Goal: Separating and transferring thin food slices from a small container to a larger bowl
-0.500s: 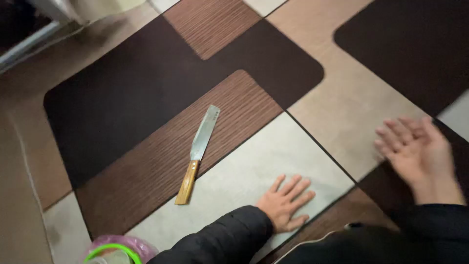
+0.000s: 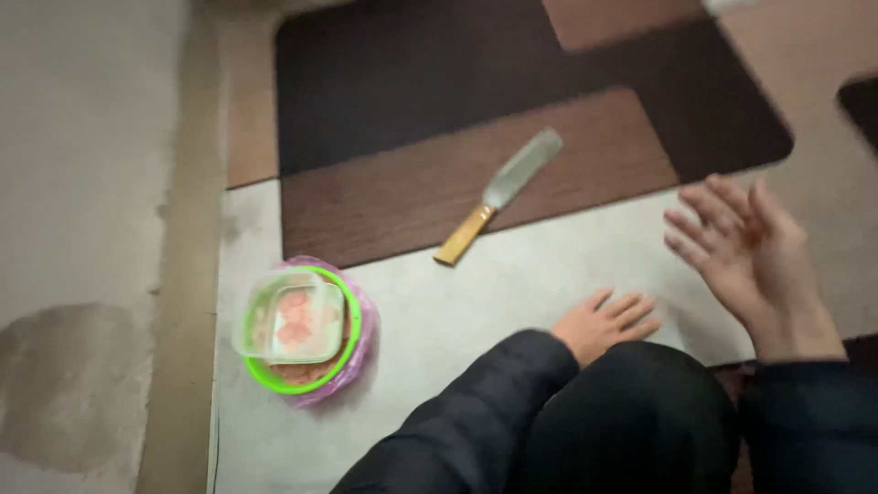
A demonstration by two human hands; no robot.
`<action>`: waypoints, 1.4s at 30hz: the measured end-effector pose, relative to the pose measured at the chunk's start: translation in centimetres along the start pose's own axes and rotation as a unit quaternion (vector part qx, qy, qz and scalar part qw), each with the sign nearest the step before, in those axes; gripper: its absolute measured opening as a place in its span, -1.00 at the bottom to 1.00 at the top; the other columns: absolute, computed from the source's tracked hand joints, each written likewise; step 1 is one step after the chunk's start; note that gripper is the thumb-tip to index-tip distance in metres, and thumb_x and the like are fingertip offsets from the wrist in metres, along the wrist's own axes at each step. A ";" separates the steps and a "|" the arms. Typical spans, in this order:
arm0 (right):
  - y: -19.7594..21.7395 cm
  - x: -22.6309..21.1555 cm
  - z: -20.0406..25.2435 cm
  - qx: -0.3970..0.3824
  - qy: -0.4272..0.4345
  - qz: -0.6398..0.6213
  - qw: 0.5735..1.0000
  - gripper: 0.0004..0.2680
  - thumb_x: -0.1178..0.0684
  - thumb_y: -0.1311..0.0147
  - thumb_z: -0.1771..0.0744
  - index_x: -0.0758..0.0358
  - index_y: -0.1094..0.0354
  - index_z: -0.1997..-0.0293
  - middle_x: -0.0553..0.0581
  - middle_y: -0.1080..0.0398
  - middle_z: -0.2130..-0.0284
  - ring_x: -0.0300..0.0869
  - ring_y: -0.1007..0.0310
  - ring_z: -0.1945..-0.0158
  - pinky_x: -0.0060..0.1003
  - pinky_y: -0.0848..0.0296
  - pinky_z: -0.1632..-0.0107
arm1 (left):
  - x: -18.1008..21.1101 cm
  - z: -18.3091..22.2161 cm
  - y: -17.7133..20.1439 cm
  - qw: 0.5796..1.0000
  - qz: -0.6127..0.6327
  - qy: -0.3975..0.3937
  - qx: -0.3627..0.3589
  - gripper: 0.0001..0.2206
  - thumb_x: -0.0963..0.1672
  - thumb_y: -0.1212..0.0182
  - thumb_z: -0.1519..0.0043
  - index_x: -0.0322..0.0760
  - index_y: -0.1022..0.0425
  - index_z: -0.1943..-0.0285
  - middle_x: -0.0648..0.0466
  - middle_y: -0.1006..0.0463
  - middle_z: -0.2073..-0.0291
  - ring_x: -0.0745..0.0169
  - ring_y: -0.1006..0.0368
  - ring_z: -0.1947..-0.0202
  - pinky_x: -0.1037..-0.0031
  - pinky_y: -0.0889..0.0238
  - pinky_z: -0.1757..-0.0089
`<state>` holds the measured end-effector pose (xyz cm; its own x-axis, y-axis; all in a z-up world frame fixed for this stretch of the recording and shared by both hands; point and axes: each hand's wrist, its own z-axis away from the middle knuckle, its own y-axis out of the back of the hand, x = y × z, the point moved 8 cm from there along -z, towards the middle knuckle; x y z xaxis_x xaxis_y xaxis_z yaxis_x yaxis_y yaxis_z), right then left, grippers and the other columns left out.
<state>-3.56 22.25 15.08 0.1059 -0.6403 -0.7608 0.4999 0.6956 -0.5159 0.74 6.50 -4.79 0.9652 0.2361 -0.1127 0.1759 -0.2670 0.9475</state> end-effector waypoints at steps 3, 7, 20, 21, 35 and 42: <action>-3.9 -3.2 6.5 -0.040 0.027 0.096 0.994 -0.66 -0.35 0.09 -0.56 -0.03 -0.39 -0.37 0.07 -0.52 -0.28 0.04 -0.55 -0.35 0.05 -0.48 -0.39 | -3.1 3.9 8.4 0.981 0.169 0.069 0.072 -0.89 -0.04 -0.20 -0.35 0.01 -0.58 0.21 0.12 -0.60 0.25 -0.02 -0.54 0.11 0.10 -0.25 0.03; -2.5 -5.7 9.1 -0.014 0.084 0.122 0.989 -0.64 -0.44 -0.04 -0.50 -0.17 -0.43 -0.35 0.02 -0.51 -0.34 0.01 -0.56 -0.44 0.00 -0.51 -0.50 | -8.7 17.2 22.6 0.915 0.287 0.191 0.212 -0.86 -0.12 -0.24 -0.48 -0.24 -0.67 0.00 -0.05 -0.66 0.24 -0.17 -0.56 0.23 0.07 -0.36 0.08; -3.8 -3.6 11.1 0.048 0.075 0.097 0.991 -0.69 -0.44 -0.07 -0.49 -0.19 -0.44 -0.26 -0.08 -0.55 -0.31 -0.12 -0.61 -0.41 -0.04 -0.57 -0.46 | -19.9 60.0 20.6 0.410 0.370 0.819 0.154 -0.28 0.20 -0.11 -0.40 -0.25 -0.27 -0.61 -0.27 -0.53 -0.30 -0.20 -0.48 -0.06 0.11 -0.31 0.05; -4.3 -3.9 11.6 0.048 0.061 0.084 0.993 -0.71 -0.44 -0.03 -0.50 -0.22 -0.46 -0.20 -0.10 -0.59 -0.27 -0.18 -0.62 -0.39 -0.07 -0.58 -0.44 | -18.8 57.3 20.3 0.330 0.498 0.778 0.193 -0.44 0.15 -0.07 -0.50 -0.25 -0.31 -0.52 -0.34 -0.66 -0.01 -0.17 -0.65 0.46 0.15 -0.51 0.53; 6.5 2.8 12.6 0.097 0.026 0.128 0.987 -0.69 -0.23 0.05 -0.54 0.01 -0.26 -0.43 0.23 -0.44 -0.37 0.18 -0.49 -0.38 0.18 -0.45 -0.32 | -25.8 36.3 16.0 0.632 0.404 0.646 0.142 -0.69 -0.06 -0.33 -0.28 -0.39 -0.70 -0.05 -0.27 -0.77 0.22 -0.15 -0.70 0.20 0.01 -0.52 0.18; 12.0 8.7 10.2 0.097 -0.013 0.194 0.976 -0.36 -0.25 -0.04 -0.51 0.09 0.24 -0.82 0.64 -0.20 -0.54 0.49 -0.33 -0.48 0.50 -0.47 -0.28 | -14.0 6.9 6.7 0.703 0.555 0.441 0.057 -0.63 -0.11 -0.36 -0.25 -0.45 -0.67 -0.18 -0.39 -0.73 0.12 -0.35 -0.69 -0.04 -0.24 -0.34 0.04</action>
<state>12.08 21.70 6.29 0.3400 -0.3514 -0.8723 0.5719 0.8136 -0.1049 -10.24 -5.00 1.08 0.0341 0.2975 0.9541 -0.5268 -0.8059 0.2701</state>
